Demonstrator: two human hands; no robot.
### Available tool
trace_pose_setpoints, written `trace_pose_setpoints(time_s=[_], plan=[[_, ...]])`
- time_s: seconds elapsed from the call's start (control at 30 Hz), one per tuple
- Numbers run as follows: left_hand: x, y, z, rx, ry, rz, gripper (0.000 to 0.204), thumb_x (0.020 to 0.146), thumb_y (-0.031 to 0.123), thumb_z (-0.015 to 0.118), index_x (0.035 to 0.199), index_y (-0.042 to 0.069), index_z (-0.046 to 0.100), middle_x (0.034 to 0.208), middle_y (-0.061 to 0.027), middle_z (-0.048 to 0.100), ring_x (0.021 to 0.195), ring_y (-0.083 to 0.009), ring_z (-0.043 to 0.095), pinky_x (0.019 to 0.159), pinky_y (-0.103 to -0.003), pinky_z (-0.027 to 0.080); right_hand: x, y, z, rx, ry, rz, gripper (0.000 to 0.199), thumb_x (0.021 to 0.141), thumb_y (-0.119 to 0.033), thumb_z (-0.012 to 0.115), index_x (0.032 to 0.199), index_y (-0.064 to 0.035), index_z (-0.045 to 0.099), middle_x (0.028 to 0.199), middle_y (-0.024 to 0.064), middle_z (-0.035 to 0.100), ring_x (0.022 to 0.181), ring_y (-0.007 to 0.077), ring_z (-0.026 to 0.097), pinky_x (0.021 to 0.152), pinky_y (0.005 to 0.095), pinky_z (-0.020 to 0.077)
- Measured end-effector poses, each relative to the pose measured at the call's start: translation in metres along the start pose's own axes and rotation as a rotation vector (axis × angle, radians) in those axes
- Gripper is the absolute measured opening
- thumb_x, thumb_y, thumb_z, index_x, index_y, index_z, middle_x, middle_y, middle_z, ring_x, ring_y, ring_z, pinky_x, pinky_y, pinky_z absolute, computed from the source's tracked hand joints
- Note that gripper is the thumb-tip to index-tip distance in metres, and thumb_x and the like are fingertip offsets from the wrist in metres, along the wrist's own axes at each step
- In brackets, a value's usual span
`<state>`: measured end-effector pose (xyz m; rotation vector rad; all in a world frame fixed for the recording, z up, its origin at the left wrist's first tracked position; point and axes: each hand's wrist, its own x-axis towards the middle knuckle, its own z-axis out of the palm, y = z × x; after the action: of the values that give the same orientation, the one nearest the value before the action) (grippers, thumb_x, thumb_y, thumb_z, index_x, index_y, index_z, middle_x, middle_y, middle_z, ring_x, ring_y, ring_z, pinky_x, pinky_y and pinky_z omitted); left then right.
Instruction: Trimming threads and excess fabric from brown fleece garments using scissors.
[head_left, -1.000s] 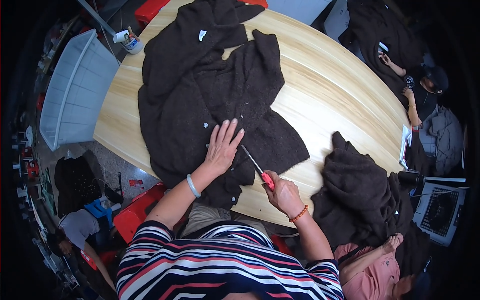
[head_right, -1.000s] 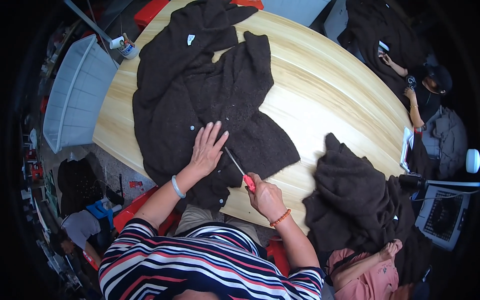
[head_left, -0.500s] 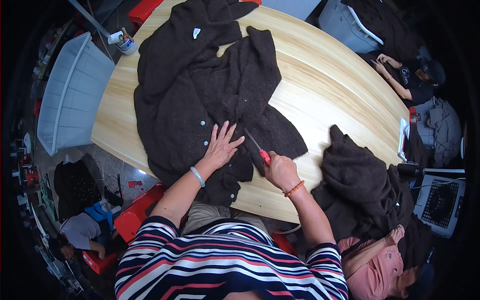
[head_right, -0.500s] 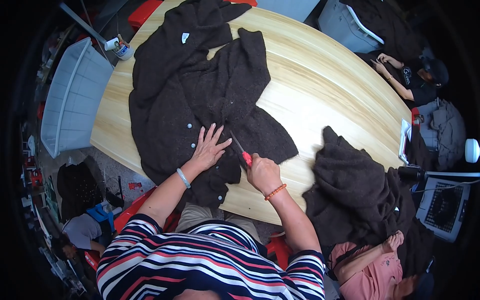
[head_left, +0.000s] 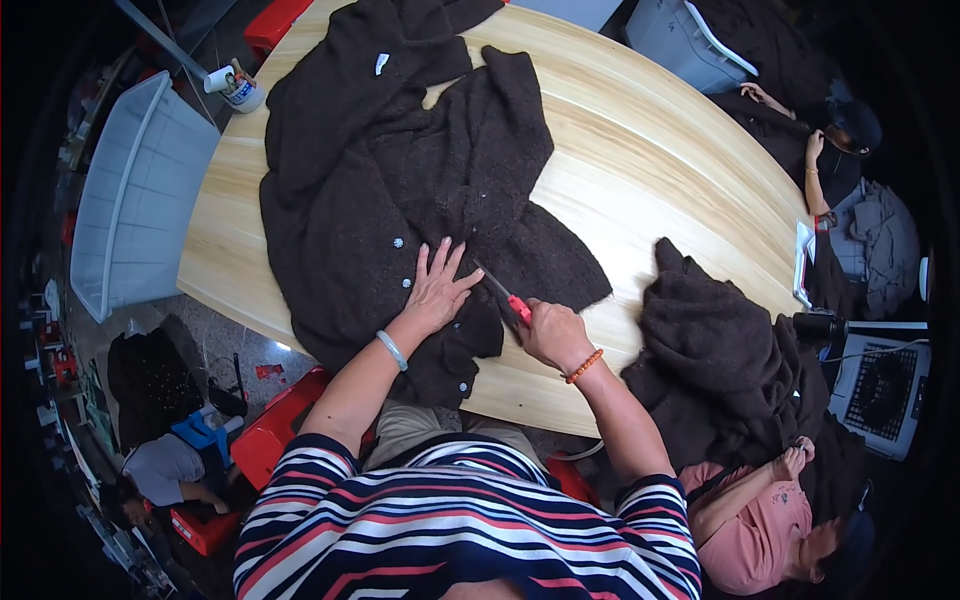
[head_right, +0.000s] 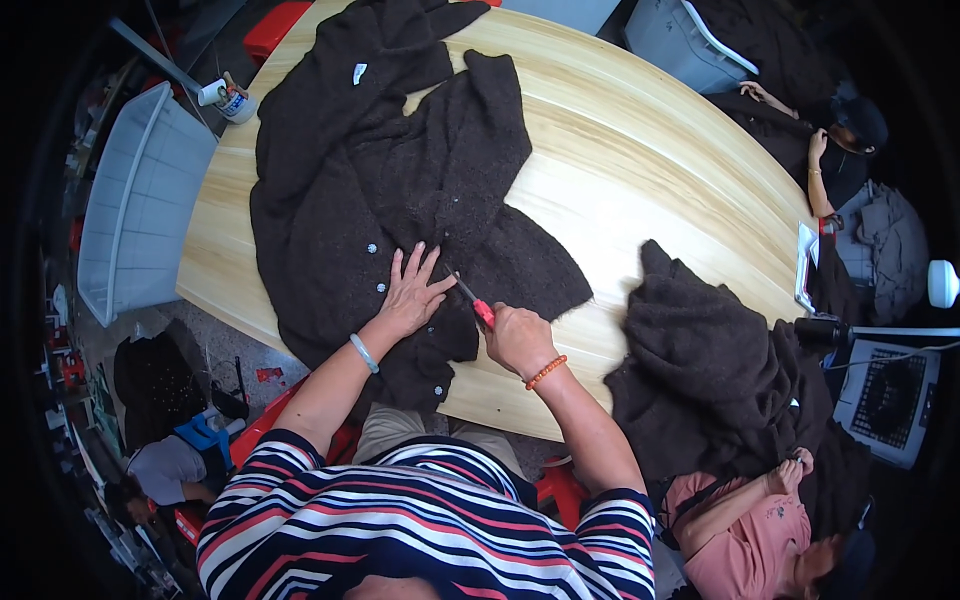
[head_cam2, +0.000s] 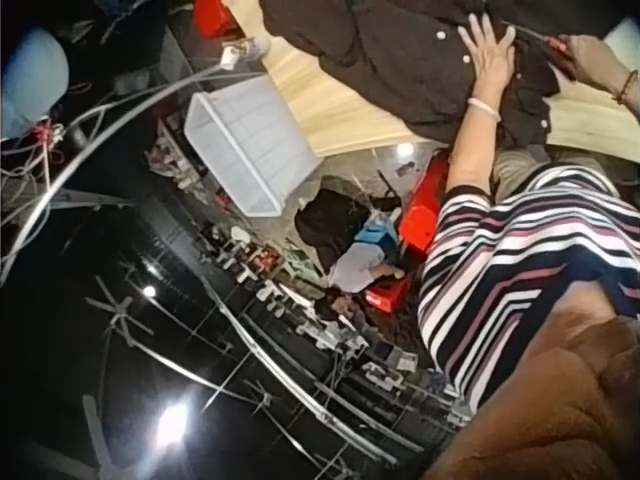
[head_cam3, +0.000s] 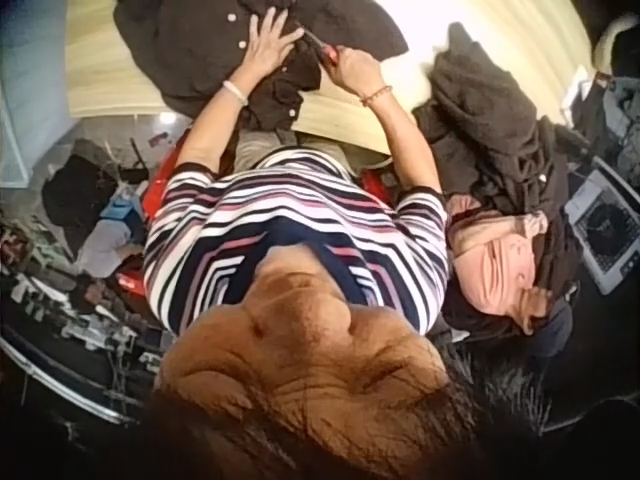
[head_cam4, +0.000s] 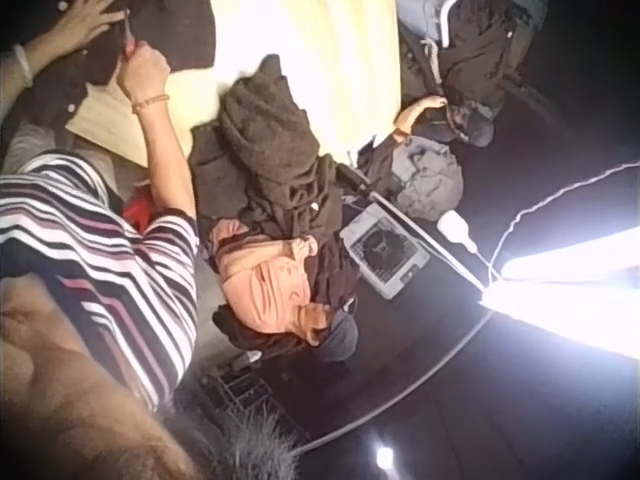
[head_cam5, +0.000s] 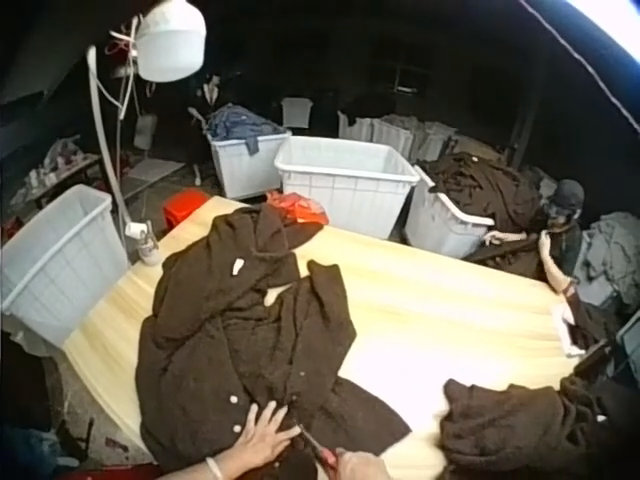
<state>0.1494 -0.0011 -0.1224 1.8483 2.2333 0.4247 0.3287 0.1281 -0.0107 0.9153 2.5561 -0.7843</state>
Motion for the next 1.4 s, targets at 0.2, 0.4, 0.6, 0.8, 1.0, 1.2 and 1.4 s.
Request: trace_pose_setpoints(time_s=[0.2,0.4,0.6,0.8,1.0,1.2,1.4], plan=[[0.000,-0.002,0.003,0.004,0.022,0.014,0.046,0.083,0.021,0.066,0.128,0.025,0.057,0.149,-0.0168,0.028,0.141,-0.0385,0.016,0.112,-0.061,0.009,-0.002,0.007,0.011,-0.001,-0.087,-0.073,0.030,0.085,-0.028,0.059,0.101,-0.0021,0.062,0.080,0.0253,0.065,0.078,0.0409,0.065,0.071,0.0480,0.0531],[0.003,0.001,-0.001,0.035,0.057,0.039,0.045,0.082,0.023,0.067,0.126,0.023,0.058,0.146,-0.0167,0.033,0.140,-0.0376,0.020,0.112,-0.061,0.010,-0.003,0.013,0.008,0.054,0.062,-0.031,0.026,0.086,-0.024,0.058,0.100,-0.0034,0.059,0.076,0.0241,0.065,0.074,0.0406,0.065,0.068,0.0492,0.0527],[0.028,0.010,-0.025,0.018,0.322,0.062,0.037,0.081,0.025,0.067,0.114,0.008,0.064,0.142,-0.0124,0.041,0.137,-0.0346,0.028,0.110,-0.055,0.020,-0.005,0.014,0.004,0.097,0.138,-0.030,0.022,0.085,-0.021,0.058,0.100,-0.0039,0.057,0.072,0.0239,0.064,0.070,0.0408,0.065,0.065,0.0498,0.0525],[0.039,-0.007,-0.011,0.112,0.144,-0.024,0.038,0.082,0.025,0.067,0.118,0.014,0.064,0.147,-0.0110,0.036,0.139,-0.0346,0.025,0.112,-0.056,0.017,0.000,0.014,0.001,0.106,0.109,0.031,0.023,0.086,-0.024,0.060,0.099,-0.0049,0.058,0.074,0.0244,0.064,0.074,0.0418,0.065,0.068,0.0509,0.0512],[0.042,-0.008,-0.003,0.132,0.124,-0.024,0.036,0.085,0.027,0.063,0.119,0.018,0.064,0.148,-0.0105,0.035,0.140,-0.0346,0.023,0.112,-0.057,0.014,0.015,0.013,-0.005,0.020,0.091,0.023,0.023,0.085,-0.023,0.059,0.095,-0.0020,0.059,0.075,0.0245,0.065,0.074,0.0407,0.065,0.067,0.0492,0.0529],[0.044,-0.008,-0.001,0.133,0.111,-0.023,0.035,0.086,0.026,0.062,0.120,0.018,0.063,0.147,-0.0105,0.036,0.140,-0.0351,0.023,0.112,-0.057,0.014,0.033,0.021,0.004,-0.039,0.092,-0.023,0.023,0.084,-0.025,0.059,0.092,-0.0029,0.060,0.076,0.0222,0.066,0.075,0.0388,0.066,0.068,0.0469,0.0544],[0.043,-0.007,-0.002,0.132,0.115,-0.025,0.035,0.085,0.026,0.063,0.119,0.018,0.063,0.146,-0.0107,0.037,0.139,-0.0356,0.023,0.112,-0.058,0.014,0.030,0.021,0.000,-0.012,0.099,0.006,0.025,0.084,-0.026,0.059,0.093,-0.0035,0.061,0.077,0.0215,0.066,0.075,0.0382,0.067,0.068,0.0465,0.0547]])
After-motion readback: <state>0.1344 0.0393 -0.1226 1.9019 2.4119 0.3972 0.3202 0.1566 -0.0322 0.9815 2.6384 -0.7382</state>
